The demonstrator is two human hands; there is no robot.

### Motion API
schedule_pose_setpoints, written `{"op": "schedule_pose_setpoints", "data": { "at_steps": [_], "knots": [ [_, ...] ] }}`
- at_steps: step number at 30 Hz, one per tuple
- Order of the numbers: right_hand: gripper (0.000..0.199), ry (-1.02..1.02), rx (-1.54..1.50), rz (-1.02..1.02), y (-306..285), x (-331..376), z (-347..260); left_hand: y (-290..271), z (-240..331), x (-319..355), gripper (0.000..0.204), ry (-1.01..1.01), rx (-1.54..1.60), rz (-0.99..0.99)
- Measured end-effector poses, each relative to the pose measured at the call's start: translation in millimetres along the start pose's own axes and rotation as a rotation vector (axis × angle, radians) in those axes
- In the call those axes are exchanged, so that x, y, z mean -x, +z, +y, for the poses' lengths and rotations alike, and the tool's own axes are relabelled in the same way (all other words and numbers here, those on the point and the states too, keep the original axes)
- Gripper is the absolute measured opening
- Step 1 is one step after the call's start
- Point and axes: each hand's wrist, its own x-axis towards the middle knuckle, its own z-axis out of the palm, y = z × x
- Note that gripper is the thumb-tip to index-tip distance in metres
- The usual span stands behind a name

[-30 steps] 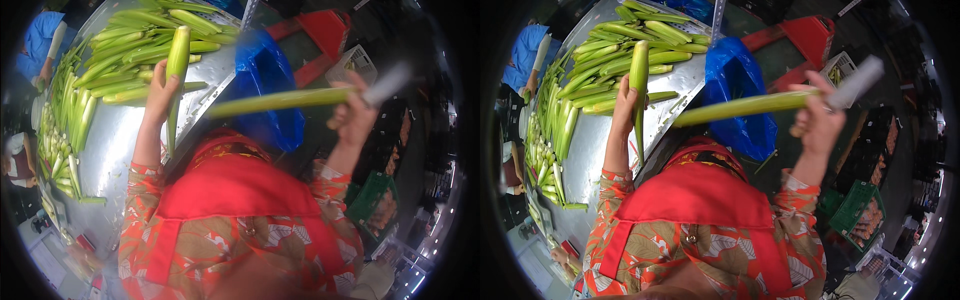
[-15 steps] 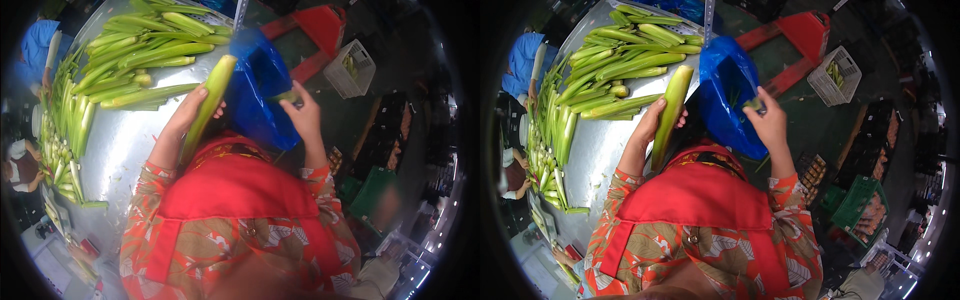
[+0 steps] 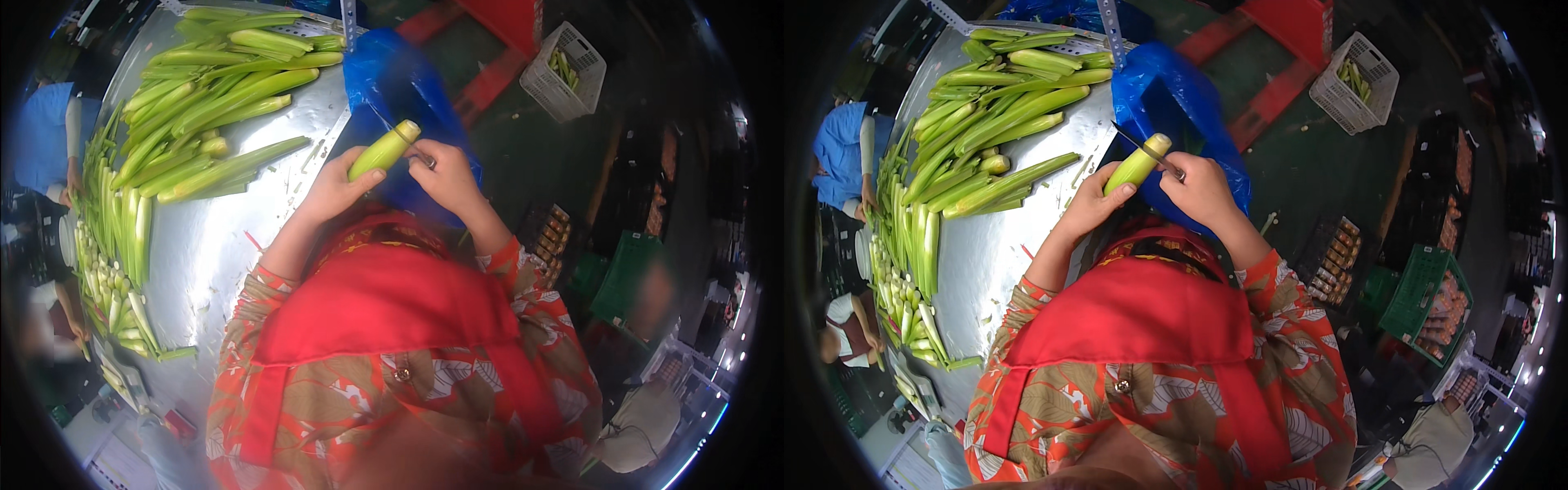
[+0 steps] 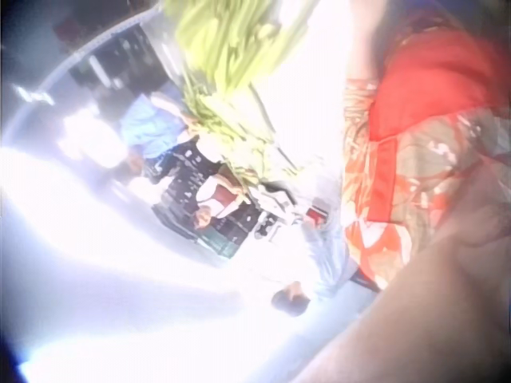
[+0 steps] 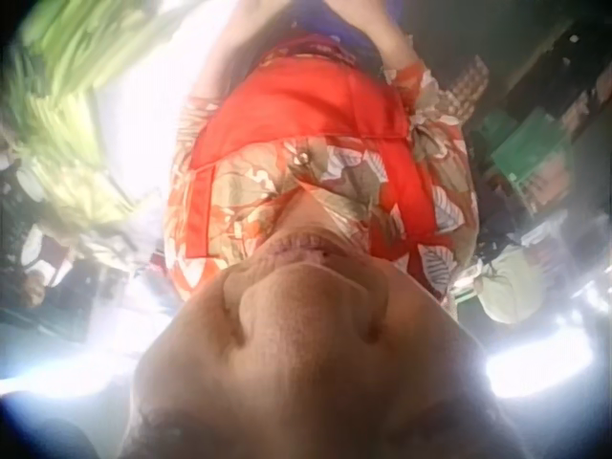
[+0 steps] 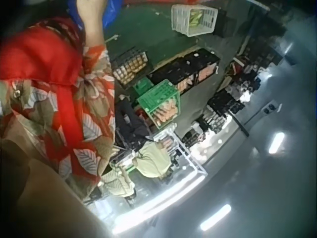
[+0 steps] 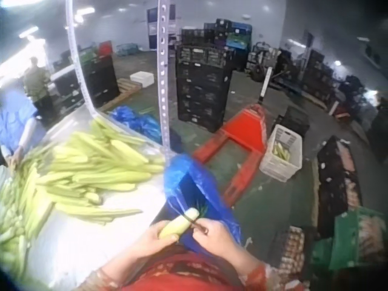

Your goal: The person picks up bamboo shoots from a pile on a metal table and peels off the outer husks by hand and with a knife, then places the cleaned shoots into a blue plastic bin.

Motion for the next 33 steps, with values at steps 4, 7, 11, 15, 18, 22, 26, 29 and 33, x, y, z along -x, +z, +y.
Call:
{"op": "schedule_pose_setpoints", "data": {
  "at_steps": [4, 7, 11, 15, 18, 22, 26, 29, 33],
  "knots": [
    [0.020, 0.034, 0.078, 0.031, -2, 2, 8, 11, 0, -5, 0.045, 0.037, -0.121, 0.044],
    [0.019, 0.047, 0.055, 0.054, -3, 5, 13, 17, 0, -10, 0.044, 0.031, -0.131, 0.031],
    [0.019, 0.070, 0.021, 0.071, -8, 6, 20, 21, 3, -15, 0.043, -0.049, -0.090, -0.028],
    [0.020, 0.047, 0.023, 0.091, -9, 6, 30, 23, 6, -18, 0.042, -0.036, -0.079, -0.047],
    [0.018, 0.070, 0.001, 0.101, -9, 6, 34, 27, 8, -17, 0.041, 0.050, -0.145, 0.003],
    [0.021, 0.105, 0.057, 0.086, -8, 4, 47, 29, 0, -19, 0.040, -0.067, 0.019, -0.092],
    [0.023, 0.073, 0.096, 0.116, -1, 11, 64, 25, -7, -23, 0.037, -0.208, 0.272, -0.240],
    [0.026, 0.153, 0.167, 0.050, -6, 7, 62, 32, -10, -22, 0.035, -0.068, 0.140, -0.111],
    [0.028, 0.325, 0.176, -0.007, -13, 11, 55, 34, -11, -21, 0.034, 0.146, -0.067, 0.003]
  ]
}}
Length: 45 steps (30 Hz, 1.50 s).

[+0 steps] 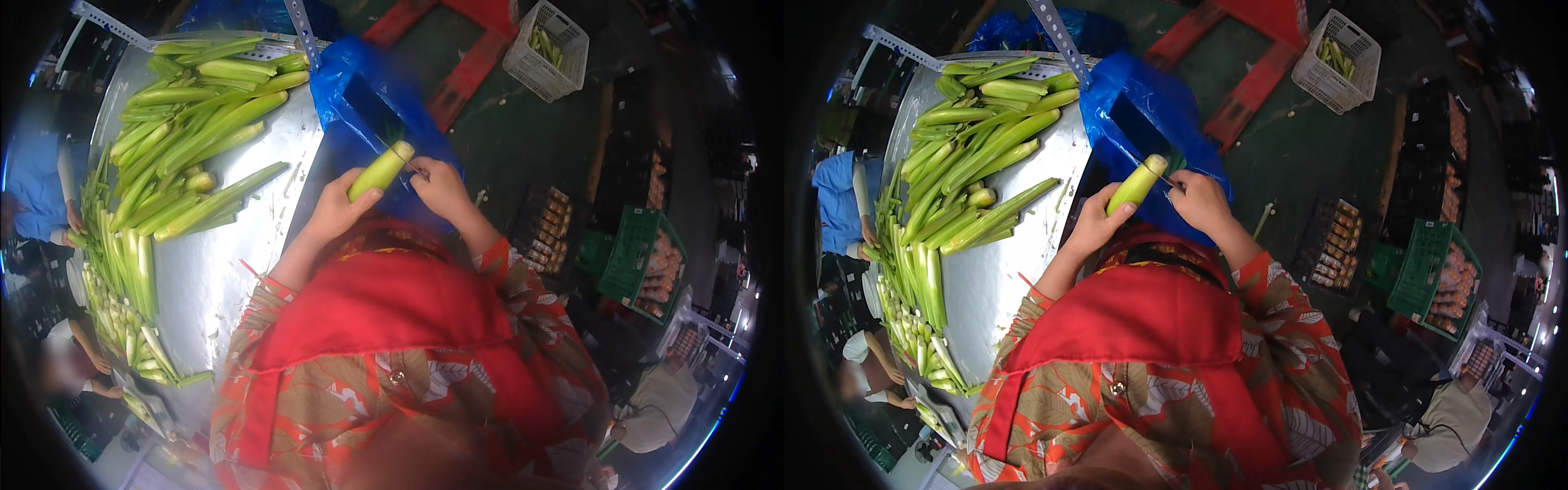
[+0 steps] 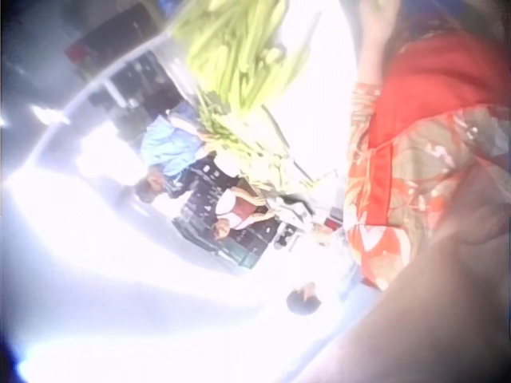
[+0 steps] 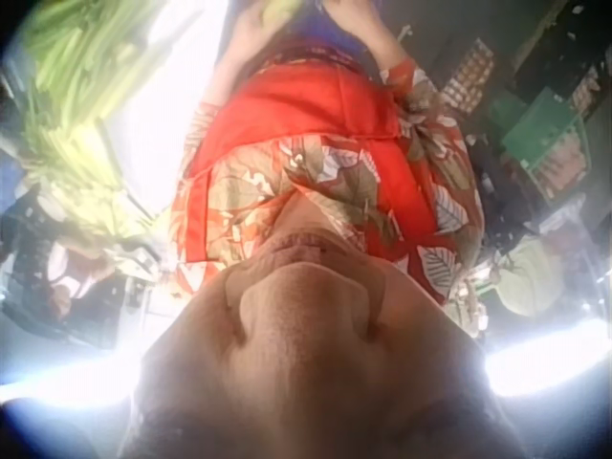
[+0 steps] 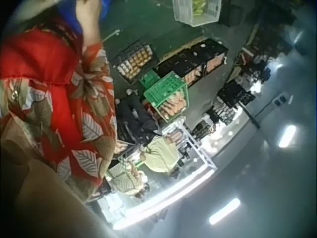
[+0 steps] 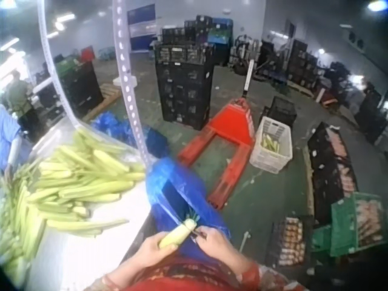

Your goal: The person picks up bamboo shoots from a pile on a metal table and peels off the outer husks by hand and with a knife, then places the cleaned shoots into a blue plastic bin.

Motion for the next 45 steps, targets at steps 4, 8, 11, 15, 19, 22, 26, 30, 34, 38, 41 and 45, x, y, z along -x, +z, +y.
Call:
{"op": "schedule_pose_setpoints", "data": {
  "at_steps": [4, 8, 11, 15, 19, 22, 26, 30, 34, 38, 41, 45],
  "knots": [
    [0.035, 0.066, -0.020, -0.037, 2, 2, 6, -17, -6, -6, 0.036, -0.483, 0.630, -0.330],
    [0.042, 0.101, -0.041, -0.029, 3, 1, 13, 0, -7, -9, 0.039, 0.121, -0.155, 0.070],
    [0.047, 0.115, -0.006, -0.012, 2, 2, 15, -7, -3, -13, 0.039, -0.143, -0.013, -0.091],
    [0.051, 0.388, -0.185, -0.245, -16, 6, -6, -21, -2, -18, 0.044, -0.398, 0.538, -0.334],
    [0.051, 0.209, -0.218, -0.176, -13, 4, 4, -28, -3, -25, 0.048, -0.312, 0.623, -0.406],
    [0.048, 0.078, -0.118, -0.026, -2, 1, 15, -30, -5, -26, 0.046, -0.253, 0.564, -0.419],
    [0.040, 0.121, -0.302, -0.148, -10, 4, 4, -31, -2, -18, 0.047, -0.305, 0.701, -0.372],
    [0.031, -0.059, -0.294, -0.085, -4, 7, 7, -41, 2, -18, 0.050, -0.387, 0.711, -0.340],
    [0.021, -0.103, -0.557, 0.008, 7, 11, -21, -48, 6, -21, 0.050, -0.410, 0.614, -0.223],
    [0.034, -0.161, -0.630, -0.041, 37, 8, -58, -52, 20, -17, 0.043, -0.268, 0.548, -0.090],
    [0.032, -0.176, -0.695, -0.051, 48, 8, -90, -50, 33, -15, 0.043, -0.108, 0.636, -0.009],
    [0.035, -0.207, -0.745, -0.100, 56, 0, -103, -57, 34, -13, 0.044, -0.088, 0.518, 0.193]
  ]
}}
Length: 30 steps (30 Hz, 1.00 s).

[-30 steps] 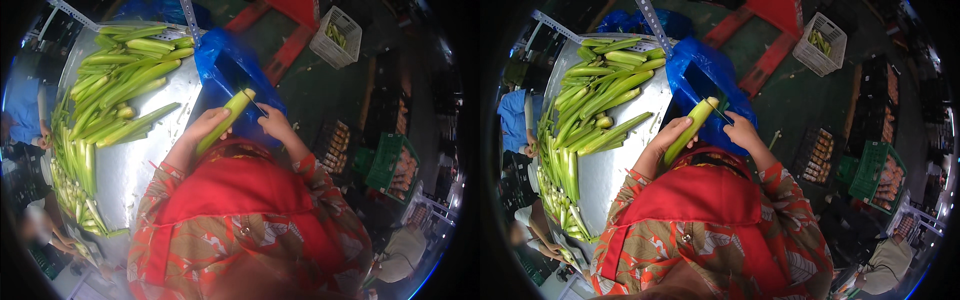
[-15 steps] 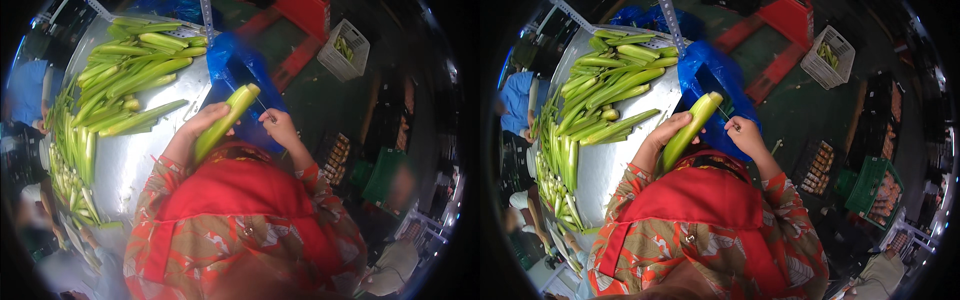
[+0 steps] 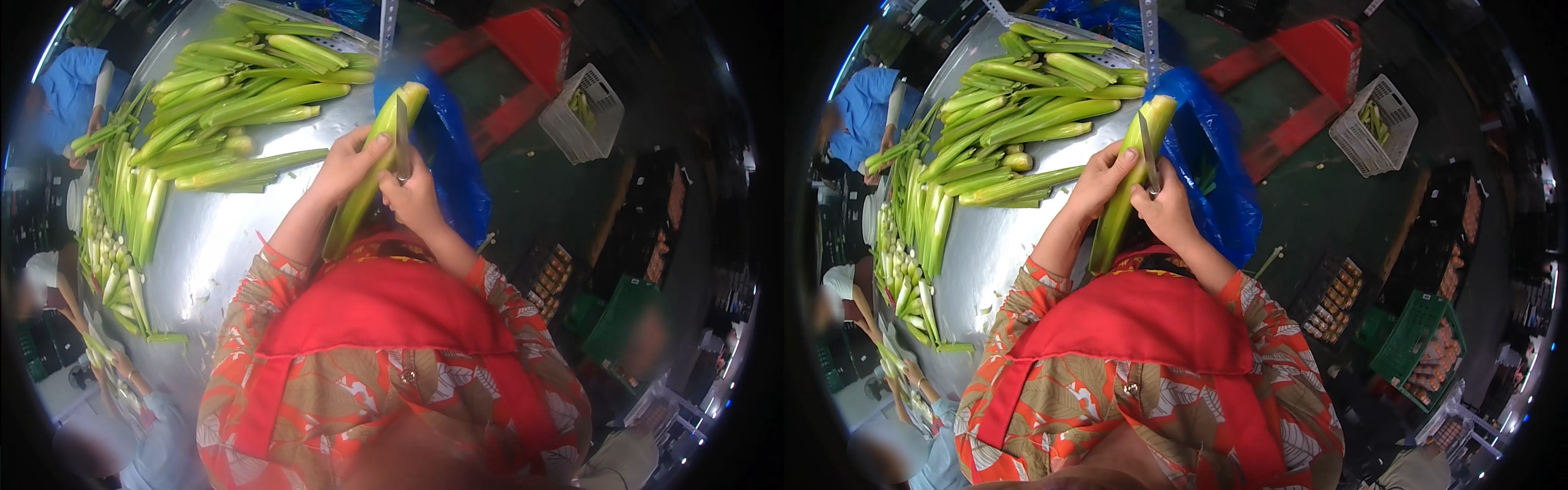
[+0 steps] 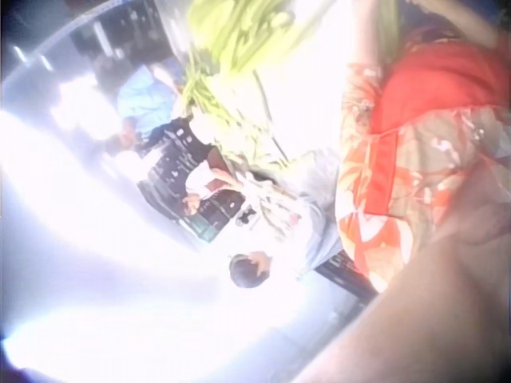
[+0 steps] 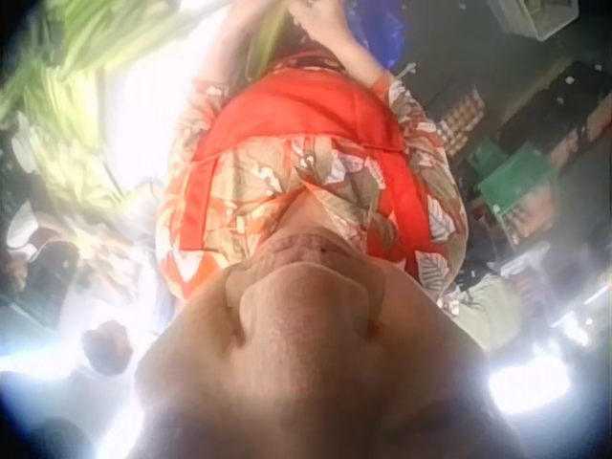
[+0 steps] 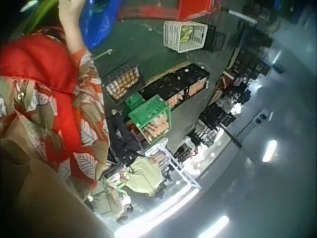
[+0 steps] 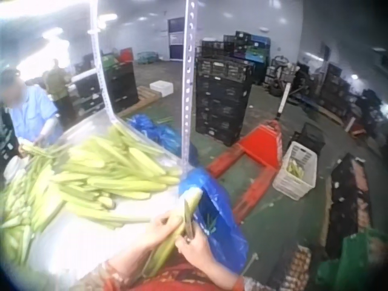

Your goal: The person picks up bamboo shoots from a pile on a metal table and peels off the outer husks by hand and with a knife, then places the cleaned shoots into a blue plastic bin.

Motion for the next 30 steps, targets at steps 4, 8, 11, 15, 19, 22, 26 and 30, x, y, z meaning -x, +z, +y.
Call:
{"op": "schedule_pose_setpoints", "data": {
  "at_steps": [4, 8, 11, 15, 19, 22, 26, 30],
  "knots": [
    [0.038, -0.119, 0.153, 0.021, 6, -6, 16, -11, -5, 2, 0.043, 0.066, -0.081, 0.053],
    [0.038, -0.108, 0.169, 0.049, 16, -14, 13, -11, -5, 3, 0.038, 0.255, -0.267, 0.214],
    [0.038, -0.114, 0.177, 0.066, 13, -16, 18, -19, 4, -2, 0.041, 0.319, -0.167, 0.221],
    [0.042, -0.024, 0.065, 0.008, 10, -13, -7, -37, 4, 4, 0.045, -0.018, 0.261, 0.022],
    [0.029, -0.139, -0.037, 0.263, -20, -11, -51, -49, -10, 17, 0.050, 0.000, 0.211, -0.003],
    [0.009, -0.407, -0.024, 0.446, -66, -14, -93, -63, -7, 23, 0.050, 0.030, 0.256, -0.015],
    [0.019, -0.520, 0.238, 0.470, -76, -18, -99, -71, 12, 40, 0.068, 0.222, 0.279, 0.001],
    [0.053, -0.473, 0.512, 0.387, -87, -32, -5, -82, 27, 56, 0.091, 0.262, 0.212, -0.037]
  ]
}}
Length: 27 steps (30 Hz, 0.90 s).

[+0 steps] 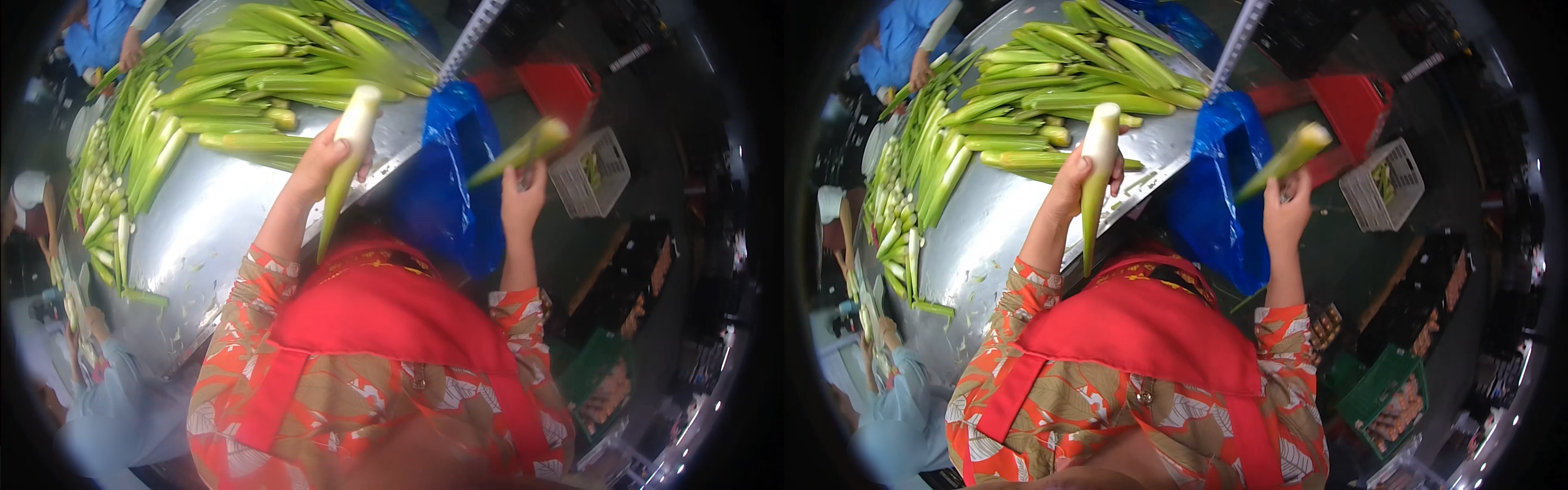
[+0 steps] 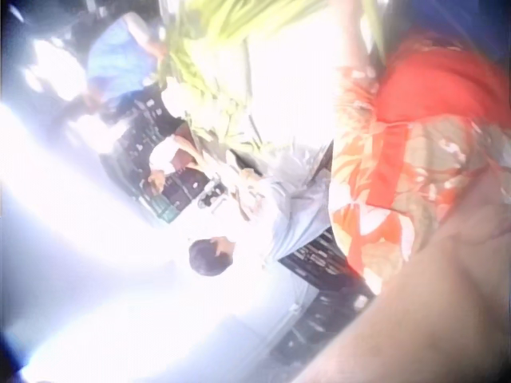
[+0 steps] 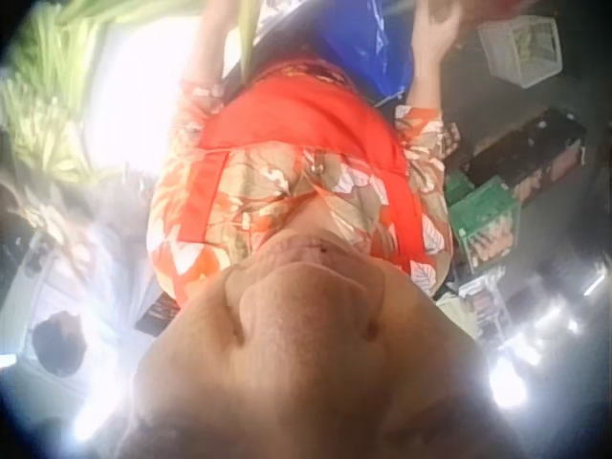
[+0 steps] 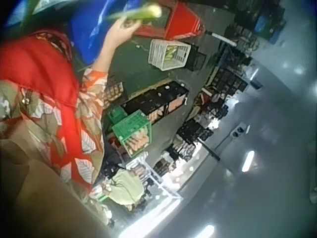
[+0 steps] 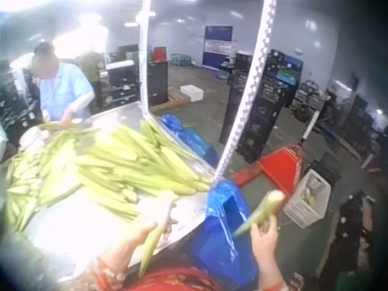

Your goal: The person picks up bamboo shoots from a pile on a metal table and peels off the outer husks by hand and with a knife, then places the cleaned shoots into a blue plastic bin.

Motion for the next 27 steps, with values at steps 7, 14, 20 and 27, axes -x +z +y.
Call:
{"op": "schedule_pose_setpoints", "data": {
  "at_steps": [7, 14, 20, 27],
  "knots": [
    [0.034, 0.230, 0.512, -0.411, 5, 39, 39, -9, 14, 24, 0.085, -0.075, -0.062, -0.008],
    [0.018, 0.241, -0.004, -0.444, 16, 35, -25, 15, -33, 4, 0.061, -0.348, -0.193, -0.148],
    [0.047, 0.414, 0.294, -0.271, -8, 52, 37, 62, -71, -31, 0.051, -0.435, -0.311, -0.267],
    [0.064, 0.641, 0.062, 0.053, -40, 37, 33, 121, -105, -84, 0.058, -0.434, -0.536, -0.434]
  ]
}}
